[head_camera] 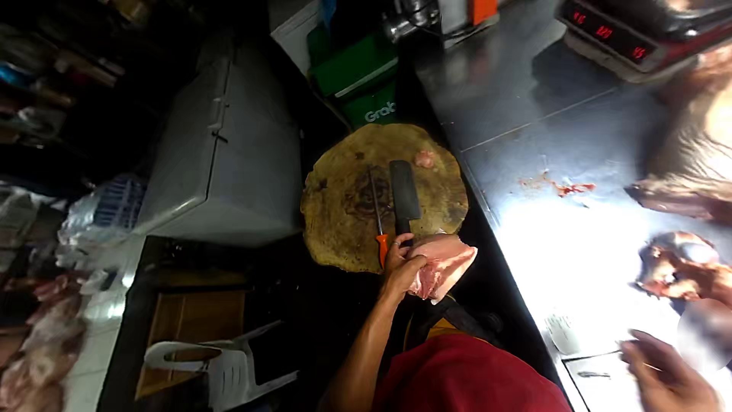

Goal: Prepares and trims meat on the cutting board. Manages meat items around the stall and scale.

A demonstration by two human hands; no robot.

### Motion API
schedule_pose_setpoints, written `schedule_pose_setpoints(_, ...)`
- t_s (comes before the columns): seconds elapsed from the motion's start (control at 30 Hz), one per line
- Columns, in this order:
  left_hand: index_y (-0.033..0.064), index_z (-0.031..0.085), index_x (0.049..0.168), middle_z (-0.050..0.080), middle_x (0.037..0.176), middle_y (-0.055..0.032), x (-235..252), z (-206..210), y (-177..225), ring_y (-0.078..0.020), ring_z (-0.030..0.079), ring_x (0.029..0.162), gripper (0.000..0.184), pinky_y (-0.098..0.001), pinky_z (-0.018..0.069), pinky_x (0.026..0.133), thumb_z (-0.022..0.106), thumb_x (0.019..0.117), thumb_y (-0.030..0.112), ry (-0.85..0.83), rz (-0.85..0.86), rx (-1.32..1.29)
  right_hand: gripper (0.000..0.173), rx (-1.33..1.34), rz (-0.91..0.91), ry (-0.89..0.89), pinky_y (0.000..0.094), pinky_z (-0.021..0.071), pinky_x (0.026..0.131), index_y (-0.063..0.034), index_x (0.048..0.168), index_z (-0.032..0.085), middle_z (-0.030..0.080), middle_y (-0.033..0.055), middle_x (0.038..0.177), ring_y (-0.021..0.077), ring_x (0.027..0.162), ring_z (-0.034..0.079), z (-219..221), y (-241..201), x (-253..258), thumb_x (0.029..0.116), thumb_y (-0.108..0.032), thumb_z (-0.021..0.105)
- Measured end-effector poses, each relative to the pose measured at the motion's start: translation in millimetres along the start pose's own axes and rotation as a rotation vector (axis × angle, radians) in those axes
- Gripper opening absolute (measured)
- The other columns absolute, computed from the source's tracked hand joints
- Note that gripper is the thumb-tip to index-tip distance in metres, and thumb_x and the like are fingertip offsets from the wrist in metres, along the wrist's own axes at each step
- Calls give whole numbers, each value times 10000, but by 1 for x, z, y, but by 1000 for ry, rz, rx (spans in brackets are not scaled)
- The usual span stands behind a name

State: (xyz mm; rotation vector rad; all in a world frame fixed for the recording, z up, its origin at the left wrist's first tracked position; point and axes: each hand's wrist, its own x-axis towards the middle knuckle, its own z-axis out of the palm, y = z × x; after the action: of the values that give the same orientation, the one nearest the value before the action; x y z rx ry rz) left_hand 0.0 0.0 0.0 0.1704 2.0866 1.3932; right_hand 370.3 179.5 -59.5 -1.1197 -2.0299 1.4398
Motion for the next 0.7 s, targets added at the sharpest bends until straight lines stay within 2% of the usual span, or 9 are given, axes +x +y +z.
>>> schedule_pose_setpoints(0.07, 27, 489, 1430, 705, 1081, -167, 4, -34, 4, -221, 695, 915, 621, -408, 591, 811, 699, 845, 26, 103, 11, -40, 390, -40, -17, -128, 349, 605, 737, 58, 1282, 631, 718, 154, 974, 158, 820, 696, 67, 2, 32, 973, -180, 630)
schedule_pose_setpoints(0.13, 36, 490, 1431, 707, 1089, -159, 14, -73, 9, -223, 694, 925, 602, -414, 590, 816, 694, 864, 43, 191, 58, -46, 369, -50, -42, -303, 436, 617, 818, -15, 1283, 666, 741, 138, 1050, 211, 904, 729, 131, -27, 57, 969, -207, 641)
schedule_pose_setpoints(0.27, 85, 484, 1439, 714, 1132, -121, 56, -149, 18, -219, 696, 967, 622, -437, 589, 820, 688, 852, 51, 314, 267, 75, 352, -106, -154, -560, 411, 603, 896, -79, 1294, 678, 732, 93, 1111, 181, 961, 719, 227, -78, 101, 980, -235, 652)
schedule_pose_setpoints(0.33, 91, 498, 1448, 687, 1251, -135, 83, -179, 18, -252, 681, 1094, 628, -487, 574, 916, 716, 859, 63, 316, 313, 266, 377, -176, -184, -587, 419, 605, 868, -84, 1309, 673, 712, 129, 1152, 217, 947, 717, 272, -98, 122, 972, -252, 656)
schedule_pose_setpoints(0.4, 101, 517, 1477, 615, 1392, -159, 109, -200, 5, -292, 614, 1259, 626, -529, 508, 1061, 756, 902, 160, 246, 258, 514, 457, -331, -146, -603, 483, 573, 933, -124, 1382, 638, 634, 186, 1322, 312, 1095, 679, 315, -113, 141, 964, -307, 665)
schedule_pose_setpoints(0.5, 90, 566, 1448, 568, 1463, -152, 135, -191, -38, -301, 528, 1372, 546, -519, 430, 1152, 704, 945, 251, 113, 135, 676, 614, -599, -29, -584, 550, 528, 1000, -255, 1511, 518, 470, 228, 1499, 410, 1299, 546, 373, -122, 166, 938, -396, 685)
schedule_pose_setpoints(0.57, 100, 538, 1468, 591, 1439, -121, 137, -162, -69, -260, 561, 1337, 575, -485, 463, 1129, 686, 955, 315, 27, 22, 611, 694, -712, 24, -543, 567, 552, 950, -332, 1550, 448, 440, 267, 1512, 441, 1291, 550, 396, -120, 175, 905, -398, 696)
schedule_pose_setpoints(0.63, 77, 419, 1541, 585, 1403, -171, 133, -128, -93, -309, 602, 1258, 746, -516, 504, 1058, 711, 932, 395, -48, -75, 602, 751, -743, 50, -485, 569, 565, 922, -354, 1551, 441, 446, 277, 1498, 440, 1265, 572, 406, -116, 179, 854, -359, 722)
schedule_pose_setpoints(0.7, 90, 399, 1550, 523, 1464, -183, 128, -100, -107, -323, 585, 1272, 814, -506, 512, 1041, 742, 876, 388, -21, -100, 687, 813, -740, 111, -456, 577, 573, 902, -363, 1558, 415, 470, 274, 1473, 438, 1216, 603, 407, -119, 181, 819, -346, 754)
